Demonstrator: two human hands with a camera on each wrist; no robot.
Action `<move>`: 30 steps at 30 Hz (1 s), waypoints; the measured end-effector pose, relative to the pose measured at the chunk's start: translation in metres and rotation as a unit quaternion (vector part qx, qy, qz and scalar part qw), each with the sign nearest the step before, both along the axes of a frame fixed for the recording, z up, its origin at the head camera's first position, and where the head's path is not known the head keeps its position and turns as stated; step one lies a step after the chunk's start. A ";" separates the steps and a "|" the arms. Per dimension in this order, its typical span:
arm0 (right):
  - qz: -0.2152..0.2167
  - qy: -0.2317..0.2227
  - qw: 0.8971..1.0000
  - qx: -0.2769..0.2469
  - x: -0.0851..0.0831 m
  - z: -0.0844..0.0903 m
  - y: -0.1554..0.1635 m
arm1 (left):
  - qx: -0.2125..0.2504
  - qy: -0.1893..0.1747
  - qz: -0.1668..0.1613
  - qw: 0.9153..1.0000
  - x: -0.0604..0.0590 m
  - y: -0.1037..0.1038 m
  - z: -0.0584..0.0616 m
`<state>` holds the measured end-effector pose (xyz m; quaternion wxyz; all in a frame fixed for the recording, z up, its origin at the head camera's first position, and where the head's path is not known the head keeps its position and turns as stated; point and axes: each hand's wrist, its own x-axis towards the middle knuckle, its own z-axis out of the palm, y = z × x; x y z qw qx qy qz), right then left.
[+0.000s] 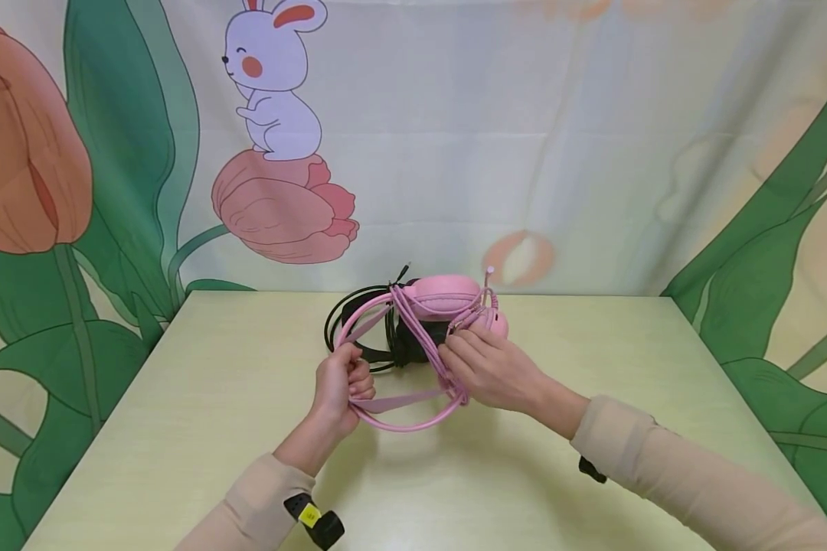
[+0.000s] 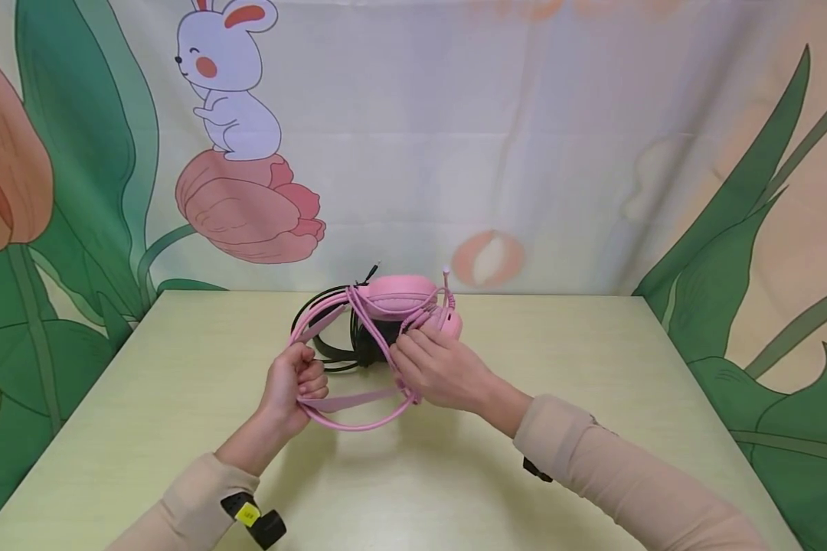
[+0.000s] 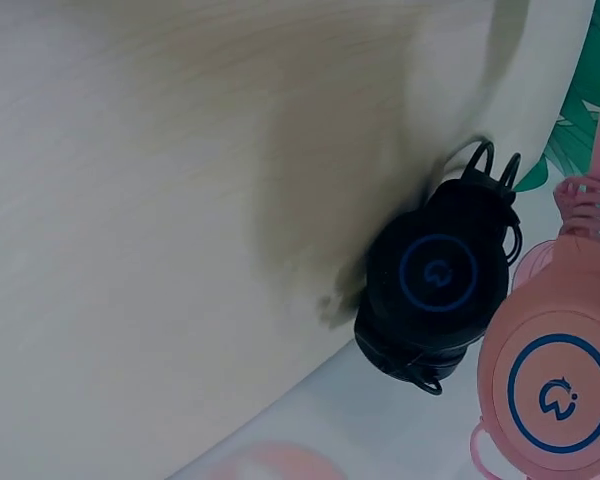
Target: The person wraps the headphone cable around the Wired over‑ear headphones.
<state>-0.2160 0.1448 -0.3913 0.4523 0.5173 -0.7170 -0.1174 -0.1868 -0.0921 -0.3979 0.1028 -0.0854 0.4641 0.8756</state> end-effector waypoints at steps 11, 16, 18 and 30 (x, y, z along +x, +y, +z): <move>0.026 -0.044 0.999 0.001 -0.006 -0.007 0.010 | 0.047 -0.015 -0.040 0.998 -0.003 0.004 -0.003; 0.070 -0.037 0.997 -0.003 -0.012 -0.009 0.012 | 0.044 -0.026 -0.061 0.997 -0.003 0.008 -0.002; 0.073 -0.035 0.997 -0.001 -0.013 -0.008 0.012 | 0.036 -0.028 -0.062 0.997 -0.004 0.009 -0.001; 0.000 -0.082 0.996 0.042 -0.008 -0.007 0.017 | -0.066 -0.032 -0.028 0.997 -0.015 0.014 -0.008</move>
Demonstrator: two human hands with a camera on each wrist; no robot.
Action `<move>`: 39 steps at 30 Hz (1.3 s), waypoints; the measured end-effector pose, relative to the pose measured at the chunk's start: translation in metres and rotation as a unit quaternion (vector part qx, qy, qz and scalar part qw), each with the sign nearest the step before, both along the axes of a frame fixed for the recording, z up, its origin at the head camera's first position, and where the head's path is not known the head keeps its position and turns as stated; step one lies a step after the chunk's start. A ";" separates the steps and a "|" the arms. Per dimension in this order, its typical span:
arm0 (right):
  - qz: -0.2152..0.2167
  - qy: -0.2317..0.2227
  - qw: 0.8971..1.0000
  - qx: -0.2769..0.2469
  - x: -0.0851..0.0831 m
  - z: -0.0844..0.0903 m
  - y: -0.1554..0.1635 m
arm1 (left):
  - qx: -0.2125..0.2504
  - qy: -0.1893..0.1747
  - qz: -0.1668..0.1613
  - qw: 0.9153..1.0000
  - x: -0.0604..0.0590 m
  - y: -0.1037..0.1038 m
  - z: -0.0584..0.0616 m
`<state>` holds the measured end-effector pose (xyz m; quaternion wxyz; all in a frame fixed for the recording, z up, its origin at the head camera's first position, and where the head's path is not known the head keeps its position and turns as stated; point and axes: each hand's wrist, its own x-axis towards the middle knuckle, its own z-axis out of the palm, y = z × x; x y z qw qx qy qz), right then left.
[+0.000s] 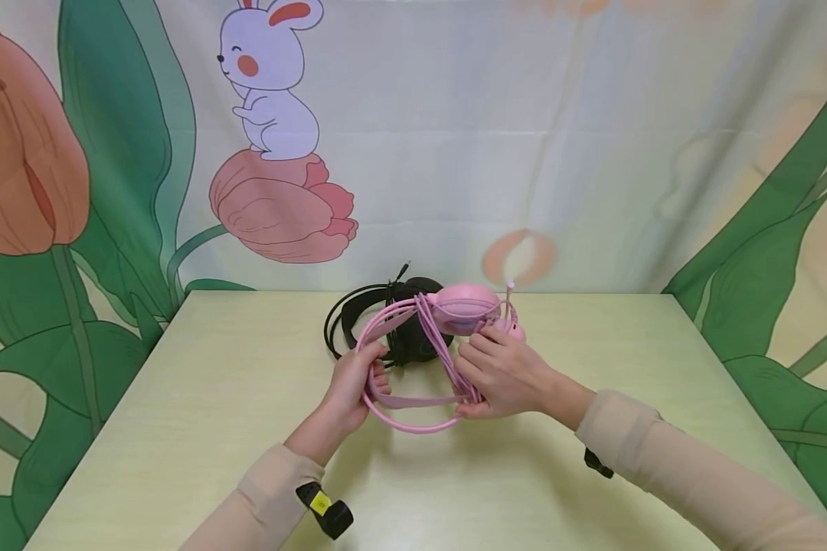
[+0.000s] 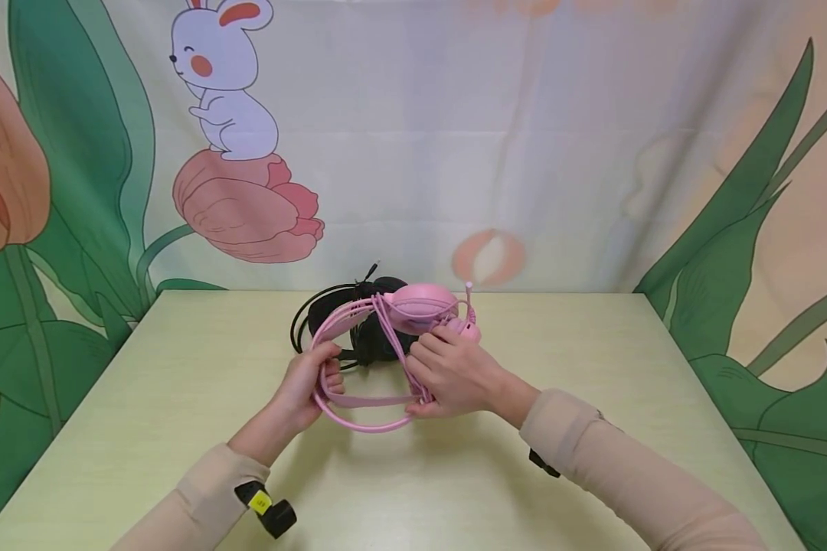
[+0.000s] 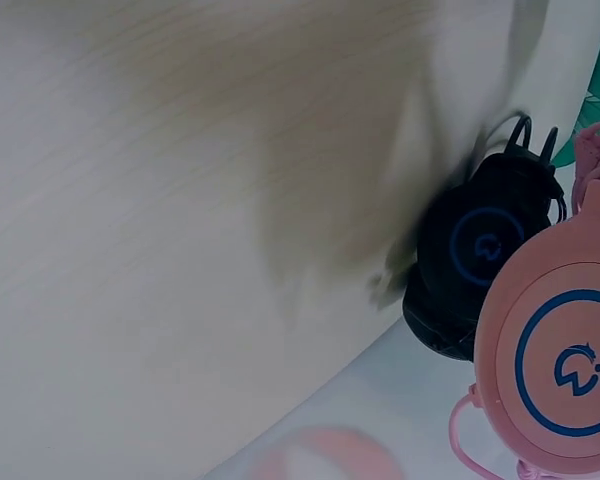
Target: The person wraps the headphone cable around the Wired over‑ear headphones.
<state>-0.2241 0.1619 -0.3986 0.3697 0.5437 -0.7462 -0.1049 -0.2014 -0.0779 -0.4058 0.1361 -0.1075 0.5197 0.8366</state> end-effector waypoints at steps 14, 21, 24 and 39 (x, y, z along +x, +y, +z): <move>-0.030 -0.046 0.998 -0.003 -0.001 -0.004 0.012 | -0.112 0.042 -0.035 0.992 -0.011 0.005 -0.011; -0.032 -0.038 0.999 -0.007 -0.004 -0.001 0.019 | -0.179 0.073 -0.070 0.979 -0.017 0.005 -0.015; -0.036 -0.035 0.998 -0.030 -0.006 -0.001 0.025 | -0.205 0.093 -0.072 0.972 -0.018 0.002 -0.016; -0.142 -0.024 0.984 -0.105 -0.033 -0.005 0.077 | -0.398 0.173 -0.104 0.895 -0.022 -0.057 -0.021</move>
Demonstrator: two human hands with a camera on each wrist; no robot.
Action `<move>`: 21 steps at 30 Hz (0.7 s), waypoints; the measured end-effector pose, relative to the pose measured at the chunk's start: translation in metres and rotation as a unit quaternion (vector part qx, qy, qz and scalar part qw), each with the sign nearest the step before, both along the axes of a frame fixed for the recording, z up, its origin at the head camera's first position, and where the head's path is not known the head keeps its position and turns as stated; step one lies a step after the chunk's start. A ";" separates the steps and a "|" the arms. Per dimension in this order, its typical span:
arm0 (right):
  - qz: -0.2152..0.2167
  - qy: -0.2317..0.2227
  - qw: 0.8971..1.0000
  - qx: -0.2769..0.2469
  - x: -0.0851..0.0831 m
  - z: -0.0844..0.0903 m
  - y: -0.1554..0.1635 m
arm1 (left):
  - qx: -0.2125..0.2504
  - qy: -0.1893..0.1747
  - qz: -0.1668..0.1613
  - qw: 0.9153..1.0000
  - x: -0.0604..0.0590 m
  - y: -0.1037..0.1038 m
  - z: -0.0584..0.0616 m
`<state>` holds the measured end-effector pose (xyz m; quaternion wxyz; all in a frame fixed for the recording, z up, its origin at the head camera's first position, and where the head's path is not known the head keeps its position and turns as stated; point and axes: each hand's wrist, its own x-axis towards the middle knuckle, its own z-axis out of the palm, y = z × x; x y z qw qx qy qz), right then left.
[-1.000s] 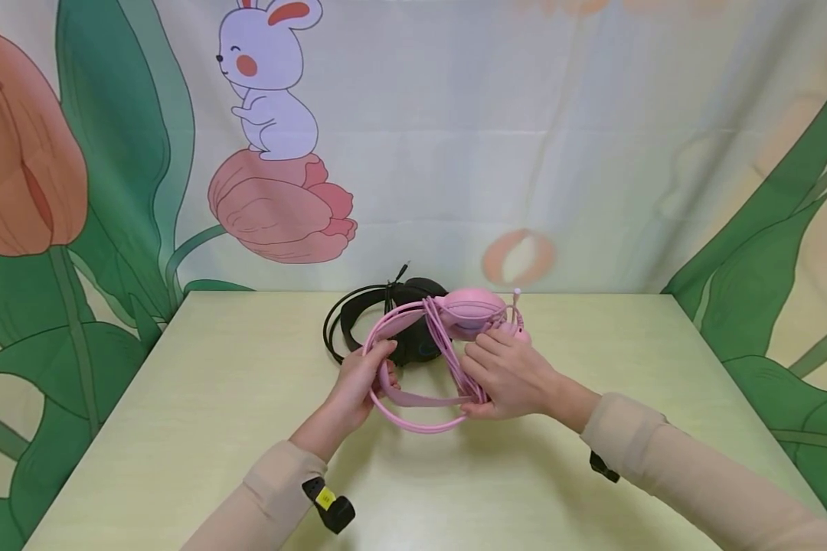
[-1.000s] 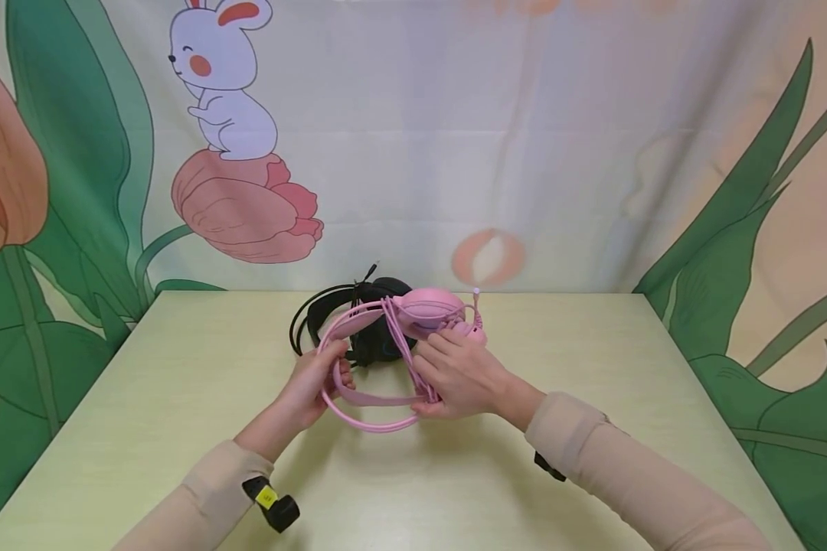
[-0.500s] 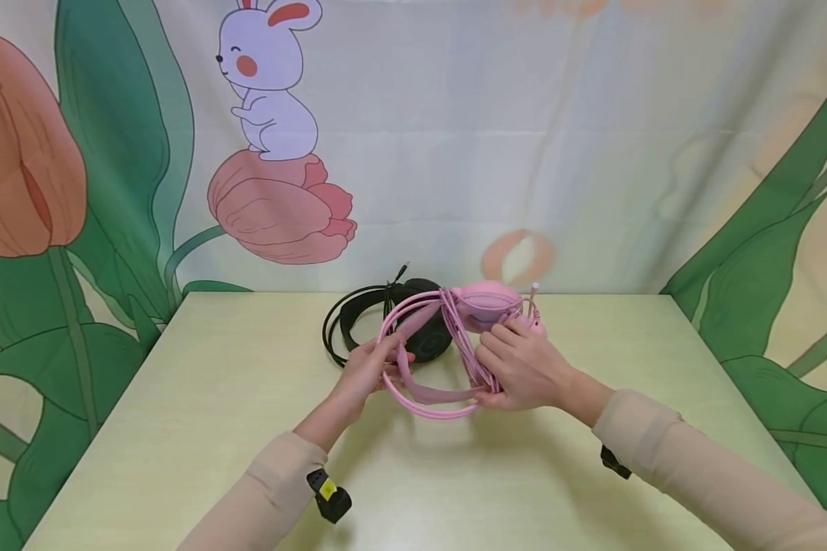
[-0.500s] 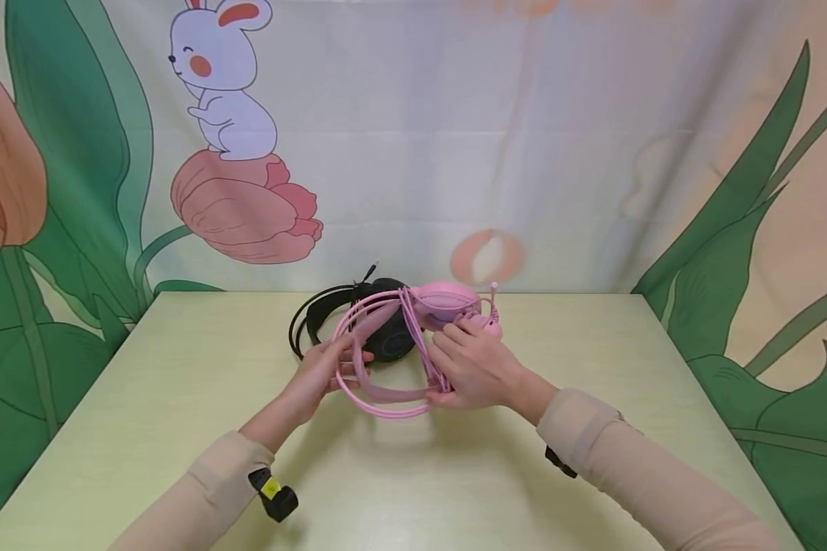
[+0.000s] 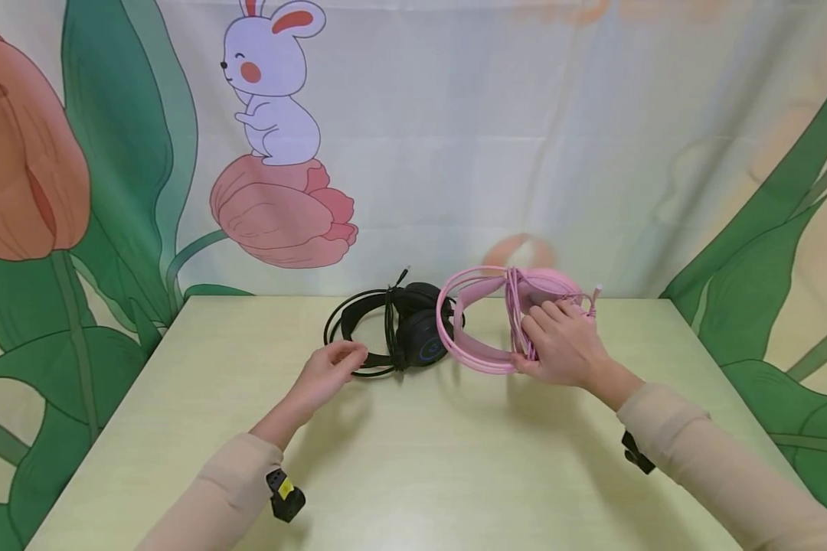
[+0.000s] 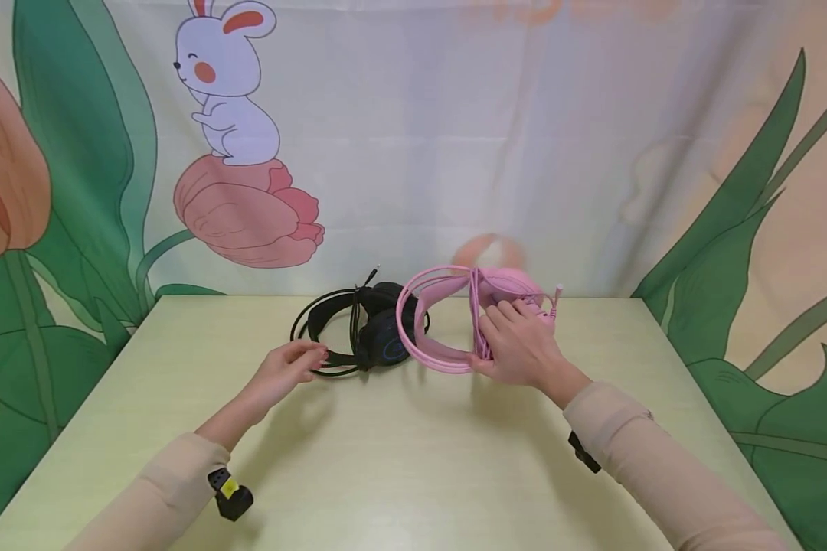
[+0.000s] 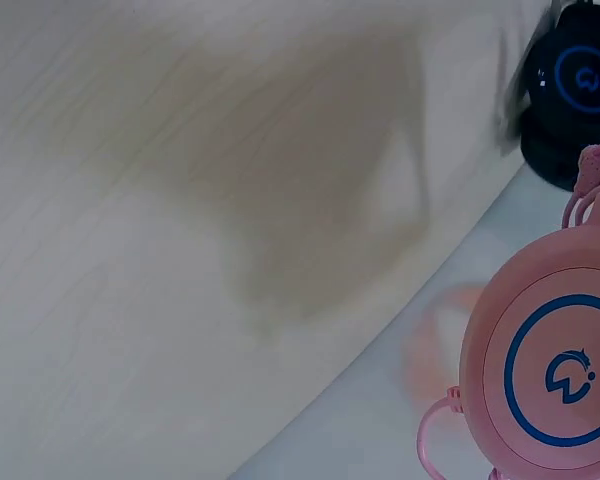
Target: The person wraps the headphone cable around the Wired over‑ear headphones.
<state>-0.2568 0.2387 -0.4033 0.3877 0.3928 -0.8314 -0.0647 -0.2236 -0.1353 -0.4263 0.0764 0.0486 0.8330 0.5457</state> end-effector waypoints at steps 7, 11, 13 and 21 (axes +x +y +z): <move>-0.059 -0.033 0.998 0.002 -0.009 0.000 0.017 | -0.089 0.021 -0.024 0.996 0.002 -0.018 -0.001; -0.079 -0.048 0.996 -0.004 -0.016 -0.004 0.025 | -0.116 0.029 -0.065 0.991 0.002 -0.026 0.000; -0.089 -0.053 0.995 -0.008 -0.019 -0.008 0.029 | -0.131 0.041 -0.085 0.987 0.003 -0.030 0.001; -0.124 -0.087 0.988 -0.012 -0.024 -0.021 0.036 | -0.182 0.073 -0.132 0.972 0.004 -0.037 0.007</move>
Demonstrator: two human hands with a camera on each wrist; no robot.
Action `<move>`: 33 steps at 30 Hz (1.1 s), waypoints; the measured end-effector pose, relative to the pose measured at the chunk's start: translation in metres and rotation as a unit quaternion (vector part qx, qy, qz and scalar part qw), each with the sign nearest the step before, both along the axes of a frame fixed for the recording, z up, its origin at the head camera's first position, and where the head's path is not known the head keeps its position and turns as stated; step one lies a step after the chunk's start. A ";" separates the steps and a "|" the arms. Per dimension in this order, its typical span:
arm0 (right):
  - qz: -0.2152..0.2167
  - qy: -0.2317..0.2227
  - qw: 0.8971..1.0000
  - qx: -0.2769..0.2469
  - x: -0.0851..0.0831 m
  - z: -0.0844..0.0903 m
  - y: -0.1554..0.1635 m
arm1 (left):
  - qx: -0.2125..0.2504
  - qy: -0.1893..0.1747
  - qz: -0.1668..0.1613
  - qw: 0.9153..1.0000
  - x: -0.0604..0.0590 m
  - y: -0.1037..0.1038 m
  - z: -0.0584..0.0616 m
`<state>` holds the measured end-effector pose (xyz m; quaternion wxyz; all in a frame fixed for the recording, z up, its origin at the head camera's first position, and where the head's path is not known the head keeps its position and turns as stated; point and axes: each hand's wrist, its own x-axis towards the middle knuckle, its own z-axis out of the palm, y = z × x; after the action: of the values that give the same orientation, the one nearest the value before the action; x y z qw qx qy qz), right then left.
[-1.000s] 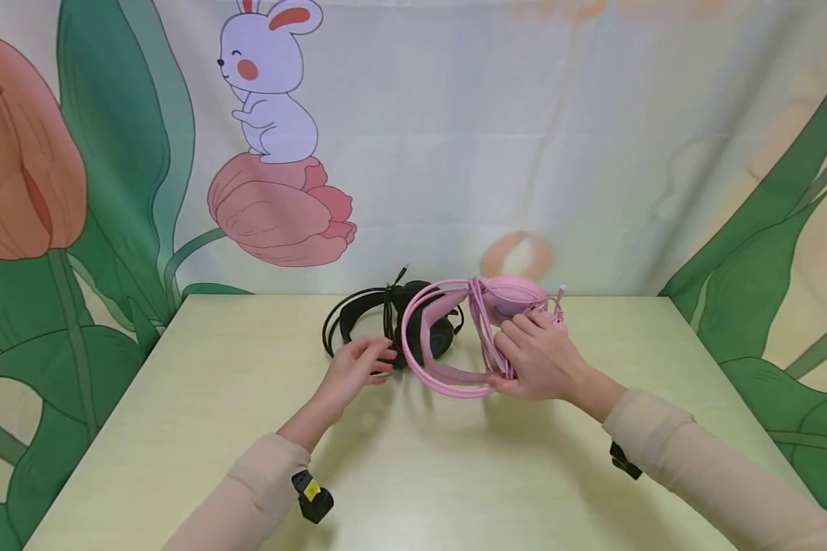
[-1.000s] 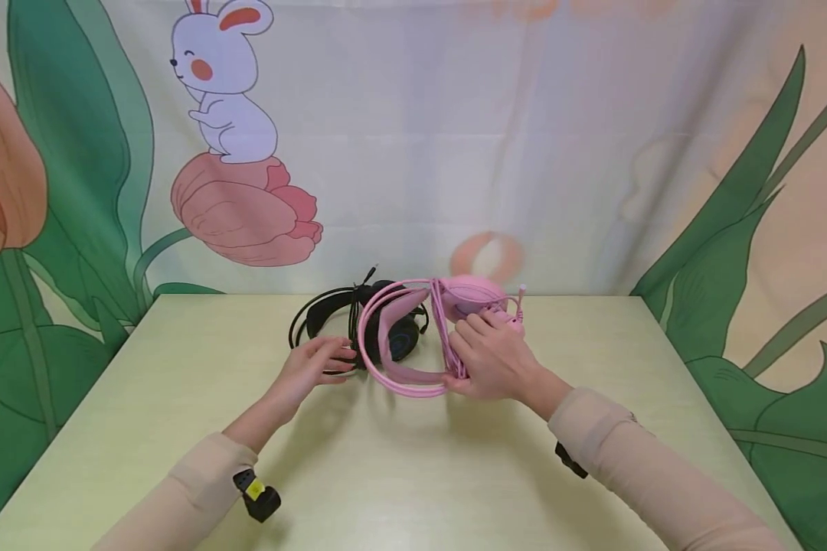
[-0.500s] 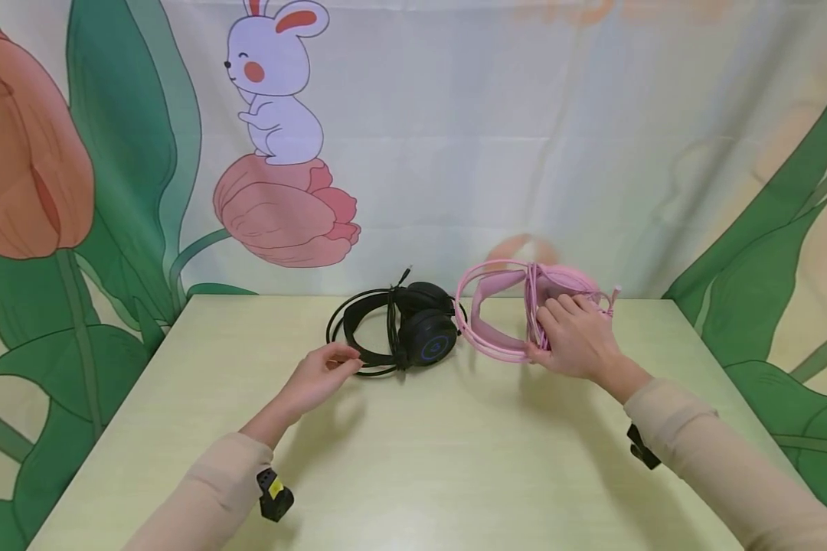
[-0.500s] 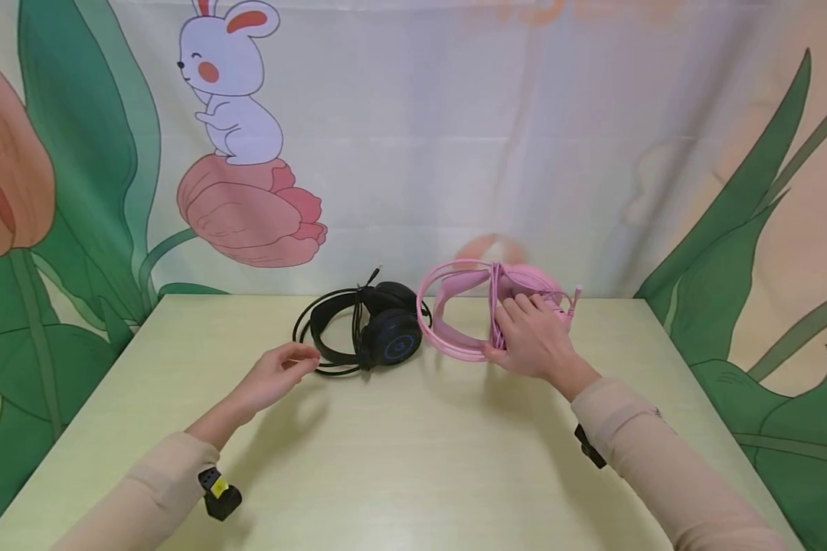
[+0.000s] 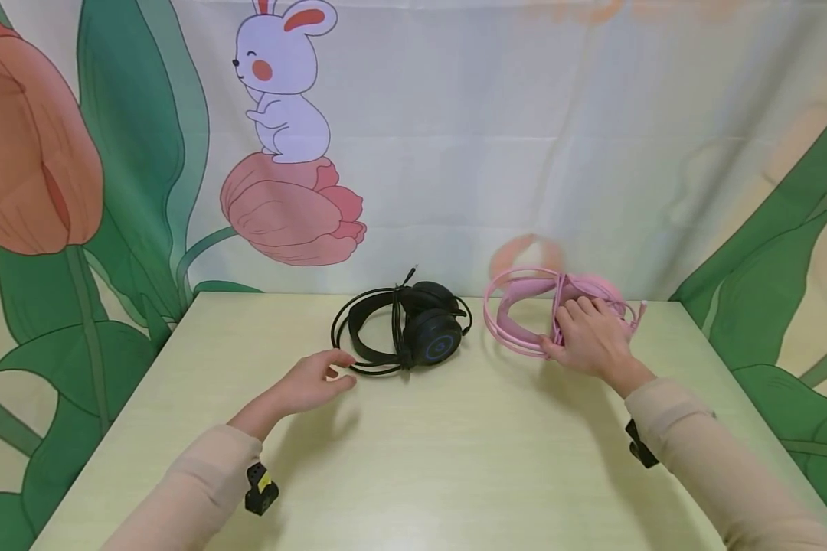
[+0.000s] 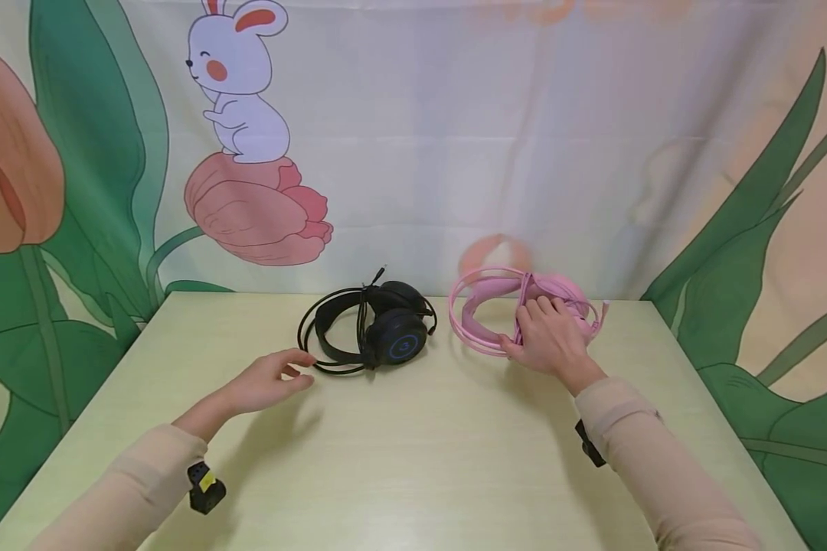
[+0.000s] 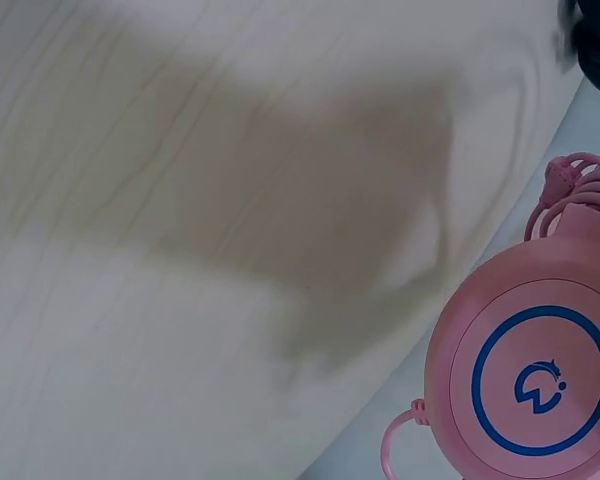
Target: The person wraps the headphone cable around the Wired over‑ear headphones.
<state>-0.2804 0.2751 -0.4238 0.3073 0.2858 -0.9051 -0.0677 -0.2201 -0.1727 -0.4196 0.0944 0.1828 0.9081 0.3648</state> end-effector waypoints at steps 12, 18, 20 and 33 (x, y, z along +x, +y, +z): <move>-0.083 -0.090 0.991 0.046 -0.002 -0.014 -0.002 | -0.069 0.001 -0.028 0.997 -0.004 0.001 0.007; -0.097 -0.112 0.988 0.043 -0.003 -0.021 -0.004 | -0.079 0.060 -0.053 0.994 -0.007 0.000 0.008; -0.096 -0.115 0.988 0.039 -0.003 -0.023 -0.006 | -0.083 0.077 -0.051 0.992 -0.007 0.000 0.010; -0.108 -0.133 0.984 0.054 -0.001 -0.035 -0.012 | -0.111 0.105 -0.008 0.988 -0.014 0.006 0.021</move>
<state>-0.2814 0.2635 -0.4586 0.1594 0.2089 -0.9585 -0.1104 -0.2345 -0.1668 -0.3981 0.0213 0.2151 0.9465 0.2394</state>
